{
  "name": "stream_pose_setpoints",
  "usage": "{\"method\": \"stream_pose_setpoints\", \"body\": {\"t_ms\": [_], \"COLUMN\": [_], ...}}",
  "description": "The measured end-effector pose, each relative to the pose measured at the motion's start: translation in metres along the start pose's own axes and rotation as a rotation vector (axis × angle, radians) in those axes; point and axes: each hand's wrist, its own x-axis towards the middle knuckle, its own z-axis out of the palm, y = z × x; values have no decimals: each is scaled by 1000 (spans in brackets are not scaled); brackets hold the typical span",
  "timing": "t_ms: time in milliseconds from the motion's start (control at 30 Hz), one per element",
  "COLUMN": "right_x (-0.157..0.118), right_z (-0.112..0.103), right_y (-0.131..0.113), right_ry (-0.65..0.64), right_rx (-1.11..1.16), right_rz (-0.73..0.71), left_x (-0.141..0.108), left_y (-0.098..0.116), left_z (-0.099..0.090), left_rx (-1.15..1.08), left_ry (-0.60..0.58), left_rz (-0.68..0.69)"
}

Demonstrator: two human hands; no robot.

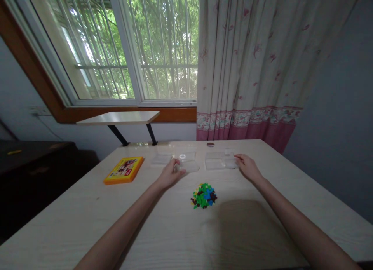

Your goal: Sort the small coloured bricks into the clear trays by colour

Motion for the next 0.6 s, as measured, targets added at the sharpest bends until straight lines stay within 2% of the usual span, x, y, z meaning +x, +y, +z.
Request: {"method": "stream_pose_setpoints", "body": {"t_ms": [167,367,600], "right_x": [-1,-5,-6], "right_z": [6,3,6], "right_y": [16,13,15], "right_ry": [-54,-130,-124], "right_rx": [19,107,97], "right_rz": [81,109,69], "left_x": [14,22,22], "left_y": [-4,-7,-1], "left_z": [-3,8,23], "left_rx": [145,301,412], "left_ry": [-56,-43,17], "left_rz": [71,154,119]}}
